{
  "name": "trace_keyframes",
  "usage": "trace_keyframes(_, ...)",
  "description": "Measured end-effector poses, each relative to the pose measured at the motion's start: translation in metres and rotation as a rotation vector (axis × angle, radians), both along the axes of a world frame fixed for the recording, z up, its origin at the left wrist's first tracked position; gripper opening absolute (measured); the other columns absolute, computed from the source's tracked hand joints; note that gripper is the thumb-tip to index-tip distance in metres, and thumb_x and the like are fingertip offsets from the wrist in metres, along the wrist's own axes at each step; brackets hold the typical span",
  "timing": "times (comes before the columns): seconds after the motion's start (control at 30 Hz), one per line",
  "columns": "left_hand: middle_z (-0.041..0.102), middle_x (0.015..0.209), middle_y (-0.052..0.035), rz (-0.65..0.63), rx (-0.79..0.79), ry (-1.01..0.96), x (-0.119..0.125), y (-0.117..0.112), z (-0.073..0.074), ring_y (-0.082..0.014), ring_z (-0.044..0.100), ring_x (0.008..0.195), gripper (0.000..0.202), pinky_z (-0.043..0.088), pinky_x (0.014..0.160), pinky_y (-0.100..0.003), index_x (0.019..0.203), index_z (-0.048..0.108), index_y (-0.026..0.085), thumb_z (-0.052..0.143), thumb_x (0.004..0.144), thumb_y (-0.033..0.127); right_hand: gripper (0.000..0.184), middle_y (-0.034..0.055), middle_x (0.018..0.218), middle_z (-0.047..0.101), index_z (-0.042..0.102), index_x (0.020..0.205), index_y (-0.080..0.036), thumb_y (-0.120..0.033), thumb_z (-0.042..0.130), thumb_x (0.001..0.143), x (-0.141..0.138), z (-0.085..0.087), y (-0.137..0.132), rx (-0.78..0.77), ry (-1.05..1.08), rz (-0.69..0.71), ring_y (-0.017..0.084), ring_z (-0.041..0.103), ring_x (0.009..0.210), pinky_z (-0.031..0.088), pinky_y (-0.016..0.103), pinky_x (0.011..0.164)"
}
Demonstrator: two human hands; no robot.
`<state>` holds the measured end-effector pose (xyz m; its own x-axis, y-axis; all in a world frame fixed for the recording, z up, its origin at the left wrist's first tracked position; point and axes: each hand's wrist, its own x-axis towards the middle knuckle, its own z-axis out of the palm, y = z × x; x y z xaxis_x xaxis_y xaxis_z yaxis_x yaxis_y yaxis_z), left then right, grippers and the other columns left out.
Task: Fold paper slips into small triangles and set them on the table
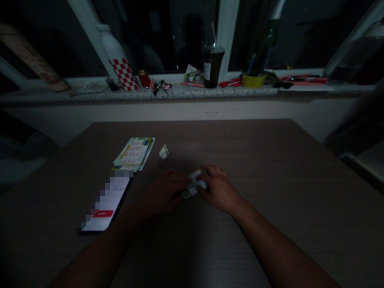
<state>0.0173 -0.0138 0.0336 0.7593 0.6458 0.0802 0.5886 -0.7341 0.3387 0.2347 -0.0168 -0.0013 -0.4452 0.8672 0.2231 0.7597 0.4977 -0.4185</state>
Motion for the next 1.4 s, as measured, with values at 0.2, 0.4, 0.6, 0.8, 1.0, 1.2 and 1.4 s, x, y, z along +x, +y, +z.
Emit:
trace_keyframes(0.2,0.063,0.111,-0.004,-0.013,0.012,0.016,-0.001,0.001,0.002,-0.0214,0.054,0.108,0.023,0.03,0.099,-0.041,0.102,0.063,0.024,0.051,0.084,0.019,0.03,0.0098,0.126,0.052,0.064,0.11,-0.025,-0.025,0.06,0.08,0.0,0.001,0.0,0.017,0.012,0.043,0.026,0.046,0.118,0.036,0.044,0.098)
trace_keyframes(0.4,0.064,0.107,-0.0015,-0.015,0.032,0.014,-0.004,0.002,0.004,-0.0196,0.055,0.103,0.019,0.033,0.096,-0.038,0.097,0.066,0.025,0.053,0.084,0.02,0.028,0.0094,0.124,0.054,0.065,0.108,-0.027,-0.025,0.061,0.08,-0.001,0.002,-0.001,0.038,0.019,0.059,0.027,0.047,0.116,0.036,0.045,0.096)
trace_keyframes(0.6,0.064,0.099,-0.0037,0.051,0.018,0.001,-0.004,0.004,0.002,-0.0187,0.056,0.096,0.018,0.039,0.089,-0.034,0.095,0.065,0.02,0.05,0.087,0.025,0.029,0.0078,0.118,0.057,0.064,0.11,-0.028,-0.026,0.062,0.08,-0.001,0.001,-0.001,0.006,0.033,0.063,0.025,0.049,0.111,0.037,0.044,0.094)
trace_keyframes(0.8,0.06,0.093,-0.0053,0.147,0.035,0.03,-0.001,0.005,-0.005,-0.0189,0.054,0.09,0.02,0.042,0.083,-0.033,0.09,0.065,0.017,0.048,0.088,0.027,0.026,0.0072,0.108,0.061,0.065,0.104,-0.024,-0.023,0.064,0.078,-0.001,0.0,0.0,0.012,0.08,0.067,0.023,0.052,0.104,0.039,0.04,0.092)
trace_keyframes(1.0,0.058,0.088,-0.0059,0.221,0.056,0.038,0.006,0.005,-0.009,-0.0195,0.053,0.088,0.02,0.042,0.079,-0.033,0.084,0.063,0.016,0.047,0.088,0.028,0.022,0.0065,0.104,0.062,0.065,0.1,-0.024,-0.022,0.064,0.078,-0.002,0.003,0.0,0.006,0.096,0.071,0.023,0.053,0.101,0.039,0.04,0.09)
trace_keyframes(1.2,0.059,0.086,-0.0066,0.285,0.116,0.097,0.011,0.004,-0.012,-0.0214,0.054,0.086,0.022,0.042,0.078,-0.036,0.084,0.062,0.016,0.045,0.088,0.029,0.021,0.006,0.099,0.062,0.066,0.098,-0.023,-0.019,0.063,0.078,-0.002,0.005,0.0,-0.016,0.083,0.065,0.023,0.053,0.1,0.039,0.04,0.089)
trace_keyframes(1.4,0.061,0.087,-0.0081,0.308,0.151,0.151,0.016,0.001,-0.012,-0.0232,0.055,0.088,0.022,0.041,0.079,-0.038,0.087,0.062,0.017,0.044,0.088,0.029,0.016,0.0056,0.094,0.063,0.067,0.096,-0.023,-0.028,0.06,0.083,-0.004,0.005,0.001,-0.015,0.087,0.047,0.022,0.055,0.095,0.04,0.039,0.086)
